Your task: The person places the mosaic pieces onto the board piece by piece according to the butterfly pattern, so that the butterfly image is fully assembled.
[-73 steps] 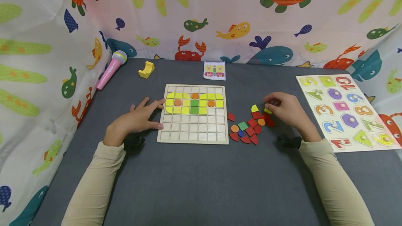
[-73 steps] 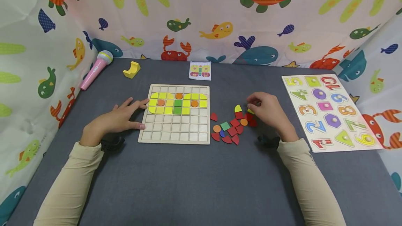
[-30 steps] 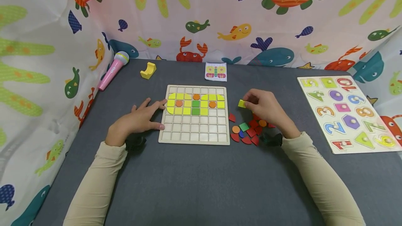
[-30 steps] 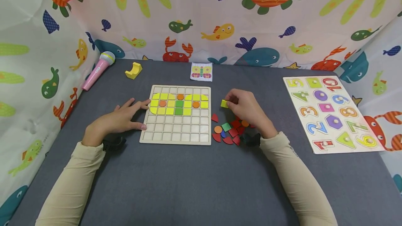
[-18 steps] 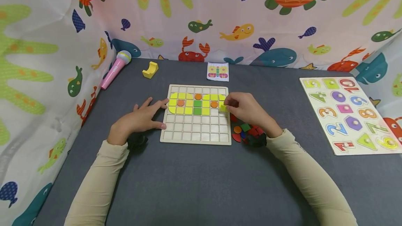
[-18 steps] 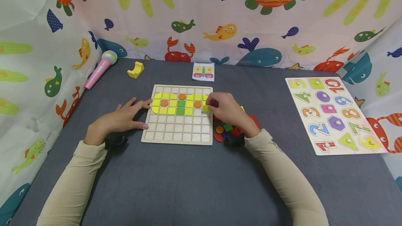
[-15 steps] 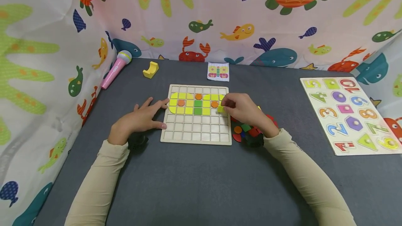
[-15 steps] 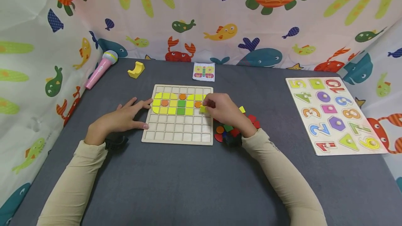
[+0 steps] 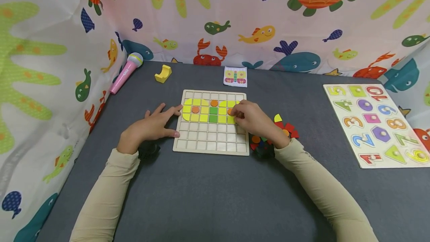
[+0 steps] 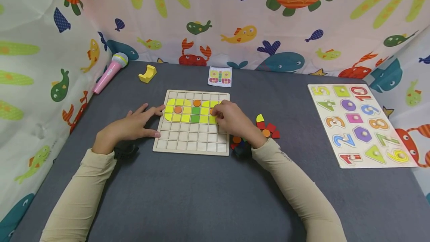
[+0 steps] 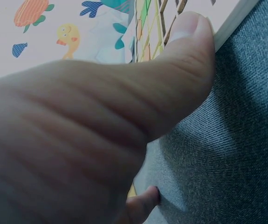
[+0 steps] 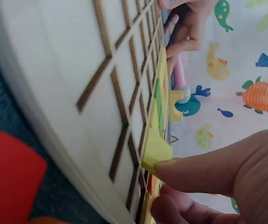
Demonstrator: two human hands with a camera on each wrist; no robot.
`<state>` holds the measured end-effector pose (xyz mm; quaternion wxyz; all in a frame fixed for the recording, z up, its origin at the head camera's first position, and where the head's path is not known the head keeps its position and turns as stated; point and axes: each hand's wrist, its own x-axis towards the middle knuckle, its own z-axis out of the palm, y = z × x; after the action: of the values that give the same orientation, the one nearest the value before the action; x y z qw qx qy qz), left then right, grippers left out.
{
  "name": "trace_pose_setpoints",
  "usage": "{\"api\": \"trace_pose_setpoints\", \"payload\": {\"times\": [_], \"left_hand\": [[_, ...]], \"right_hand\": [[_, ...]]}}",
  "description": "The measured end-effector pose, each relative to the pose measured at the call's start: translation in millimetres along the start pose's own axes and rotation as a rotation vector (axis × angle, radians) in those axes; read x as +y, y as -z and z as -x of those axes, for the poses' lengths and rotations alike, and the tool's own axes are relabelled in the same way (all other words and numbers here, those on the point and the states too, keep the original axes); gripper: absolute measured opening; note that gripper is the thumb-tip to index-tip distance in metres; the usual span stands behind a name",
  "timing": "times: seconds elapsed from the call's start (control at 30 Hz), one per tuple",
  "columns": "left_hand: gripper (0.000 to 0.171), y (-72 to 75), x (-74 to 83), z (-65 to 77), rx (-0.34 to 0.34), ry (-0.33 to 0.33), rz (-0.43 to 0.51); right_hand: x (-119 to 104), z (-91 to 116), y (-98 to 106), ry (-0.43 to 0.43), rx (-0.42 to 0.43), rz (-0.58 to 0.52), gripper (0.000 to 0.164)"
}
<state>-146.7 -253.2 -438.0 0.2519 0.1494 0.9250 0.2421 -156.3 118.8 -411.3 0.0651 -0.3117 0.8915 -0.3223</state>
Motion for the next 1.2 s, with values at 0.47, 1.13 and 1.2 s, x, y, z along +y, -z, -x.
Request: {"api": "trace_pose_setpoints", "payload": {"times": [0.47,1.13,1.2], "left_hand": [[0.093,8.9,26.2,16.4,-0.013,0.002,0.006],[0.094,10.7,29.0,18.3,-0.015,0.004,0.011],[0.098,9.4,25.4,15.9,-0.010,-0.009,0.007]], "right_hand": [[9,9,12,-0.033,-0.004,0.029,0.010],[80,71,82,-0.199,-0.071,0.030,0.026],[84,74,84,-0.189,-0.087,0.031,0.026]]}}
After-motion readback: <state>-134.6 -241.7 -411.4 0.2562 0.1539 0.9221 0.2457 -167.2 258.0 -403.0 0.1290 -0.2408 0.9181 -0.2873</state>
